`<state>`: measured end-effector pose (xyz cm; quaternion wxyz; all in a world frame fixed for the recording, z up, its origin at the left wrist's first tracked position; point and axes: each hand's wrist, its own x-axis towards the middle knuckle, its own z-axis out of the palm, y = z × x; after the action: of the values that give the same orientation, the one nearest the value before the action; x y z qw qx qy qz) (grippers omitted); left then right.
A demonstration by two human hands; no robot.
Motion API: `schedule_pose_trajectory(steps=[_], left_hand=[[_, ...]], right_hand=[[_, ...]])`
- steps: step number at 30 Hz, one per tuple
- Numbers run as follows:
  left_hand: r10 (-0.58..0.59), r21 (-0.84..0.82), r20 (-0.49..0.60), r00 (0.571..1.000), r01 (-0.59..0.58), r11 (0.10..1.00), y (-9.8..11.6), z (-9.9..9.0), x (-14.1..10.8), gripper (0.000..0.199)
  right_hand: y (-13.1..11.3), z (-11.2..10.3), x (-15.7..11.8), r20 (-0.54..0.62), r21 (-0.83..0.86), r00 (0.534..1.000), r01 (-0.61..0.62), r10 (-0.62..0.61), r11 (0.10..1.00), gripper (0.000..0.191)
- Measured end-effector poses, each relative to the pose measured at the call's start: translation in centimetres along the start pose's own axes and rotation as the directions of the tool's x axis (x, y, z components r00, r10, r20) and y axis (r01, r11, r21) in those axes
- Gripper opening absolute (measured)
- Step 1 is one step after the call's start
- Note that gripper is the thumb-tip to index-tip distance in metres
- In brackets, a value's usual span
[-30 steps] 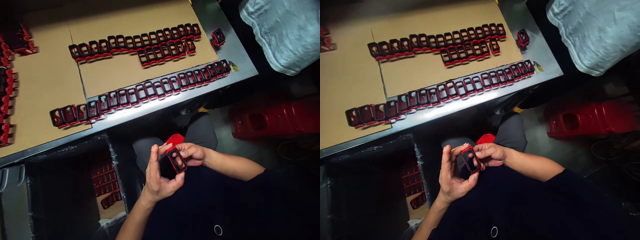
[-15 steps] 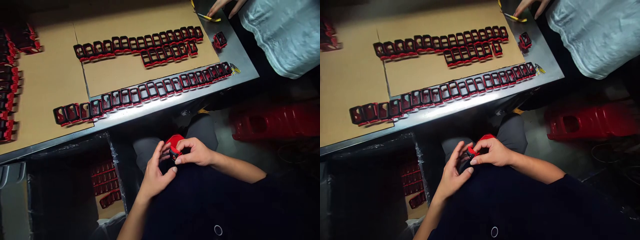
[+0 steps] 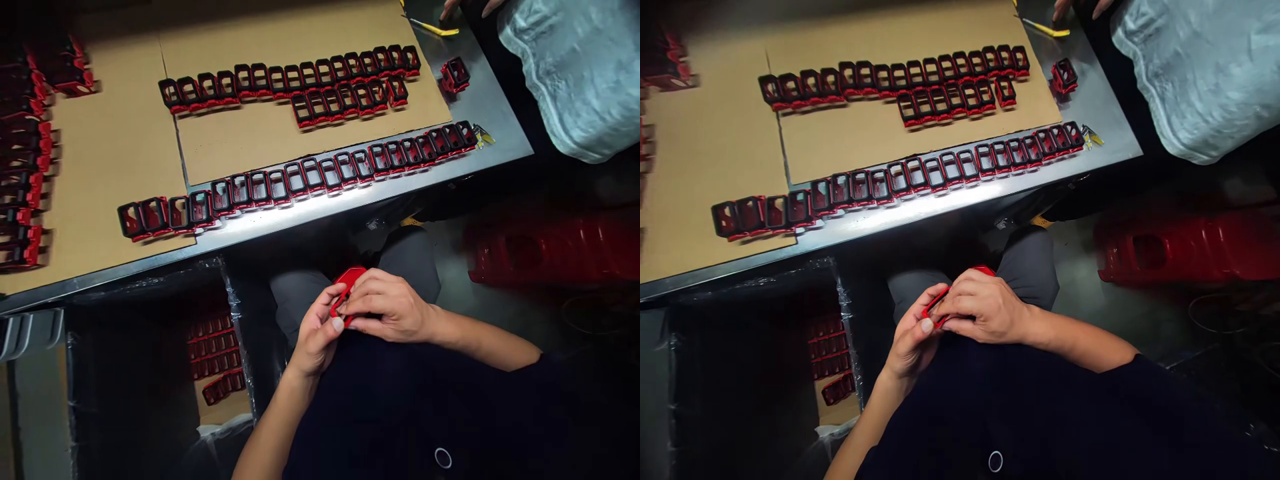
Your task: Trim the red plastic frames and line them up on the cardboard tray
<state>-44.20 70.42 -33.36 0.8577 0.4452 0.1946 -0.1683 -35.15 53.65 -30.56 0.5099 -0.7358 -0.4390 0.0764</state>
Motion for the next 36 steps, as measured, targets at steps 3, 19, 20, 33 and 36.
schedule_pose_trajectory(steps=[3, 19, 20, 33, 36], left_hand=[[0.075, -0.089, 0.023, 0.997, -0.073, 0.993, -0.2, 0.0, -0.2, 0.073], [0.316, 0.182, 0.077, 0.946, -0.325, 0.928, -1.3, -0.8, -0.5, 0.065], [0.291, 0.131, 0.082, 0.953, -0.3, 0.945, -1.3, -0.8, -0.4, 0.064], [-0.165, -0.321, 0.176, 0.971, 0.215, 0.922, -0.4, -0.3, -0.2, 0.058], [-0.23, -0.317, 0.191, 0.954, 0.282, 0.905, -0.5, -0.2, 0.0, 0.059]], right_hand=[[-0.3, -1.0, 0.2, -0.09, 0.122, 0.983, -0.15, 0.161, 0.981, 0.019], [-0.5, -0.3, -0.4, 0.287, 0.491, 0.741, -0.658, 0.607, 0.571, 0.025], [-0.6, -0.2, -0.3, 0.294, 0.497, 0.739, -0.66, 0.607, 0.563, 0.026], [-0.2, -0.8, 0.1, 0.282, 0.424, 0.67, -0.729, 0.687, 0.537, 0.026], [-0.4, -0.6, 0.2, 0.385, 0.353, 0.623, -0.781, 0.682, 0.515, 0.024]])
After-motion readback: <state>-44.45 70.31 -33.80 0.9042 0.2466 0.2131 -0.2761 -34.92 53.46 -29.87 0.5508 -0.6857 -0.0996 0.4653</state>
